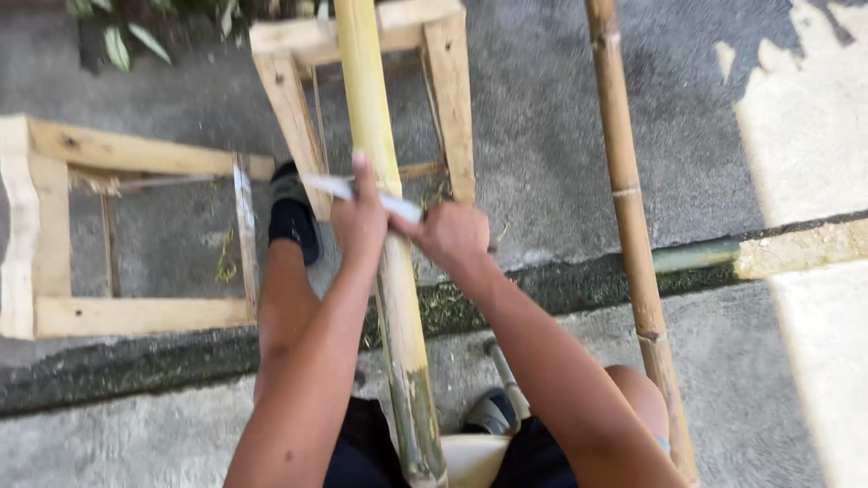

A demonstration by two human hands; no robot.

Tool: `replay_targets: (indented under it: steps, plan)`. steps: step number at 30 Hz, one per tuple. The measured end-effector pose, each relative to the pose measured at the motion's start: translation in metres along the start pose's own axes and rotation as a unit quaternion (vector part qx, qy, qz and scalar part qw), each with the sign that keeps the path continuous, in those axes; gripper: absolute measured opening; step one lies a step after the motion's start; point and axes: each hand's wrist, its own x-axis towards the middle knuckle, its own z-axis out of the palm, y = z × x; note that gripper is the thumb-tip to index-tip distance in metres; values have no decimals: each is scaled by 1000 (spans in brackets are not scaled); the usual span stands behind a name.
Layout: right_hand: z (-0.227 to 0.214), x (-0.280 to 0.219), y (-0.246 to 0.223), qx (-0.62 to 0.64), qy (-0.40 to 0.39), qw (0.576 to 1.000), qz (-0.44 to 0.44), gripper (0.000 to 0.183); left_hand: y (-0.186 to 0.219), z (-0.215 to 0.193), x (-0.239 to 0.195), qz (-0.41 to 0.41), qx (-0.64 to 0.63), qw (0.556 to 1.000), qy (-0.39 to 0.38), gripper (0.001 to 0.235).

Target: Scraping the outer layer of a bamboo pole using a knife.

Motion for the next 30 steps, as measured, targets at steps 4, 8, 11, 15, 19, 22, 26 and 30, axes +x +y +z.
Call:
replay_targets:
  steps: [4,8,11,15,19,22,26,30]
  plan:
    - [3,-49,5,9,-70,998,2,84,-9,-23,-53,-83,66,994,-39,93]
    - [10,-66,15,-6,-94,996,2,85,-1,-26,-75,-46,19,997,-52,86]
    - [1,-33,6,-12,-109,994,18,86,0,-12,-39,-48,11,998,-44,86]
    - [-16,32,-17,-7,-41,999,16,87,35,10,41,-81,49,995,3,94]
    - [-19,52,-16,3,47,999,17,86,36,15,60,-50,4,999,0,98]
    - [15,30,0,43,9,998,45,90,33,-3,10,32,23,999,-20,103]
    - [84,-38,40,363,-130,901,199,86,-11,-18,-58,127,152,978,-68,107]
    - [100,-114,50,607,-245,682,326,77,-14,-21,-69,241,278,927,-68,95]
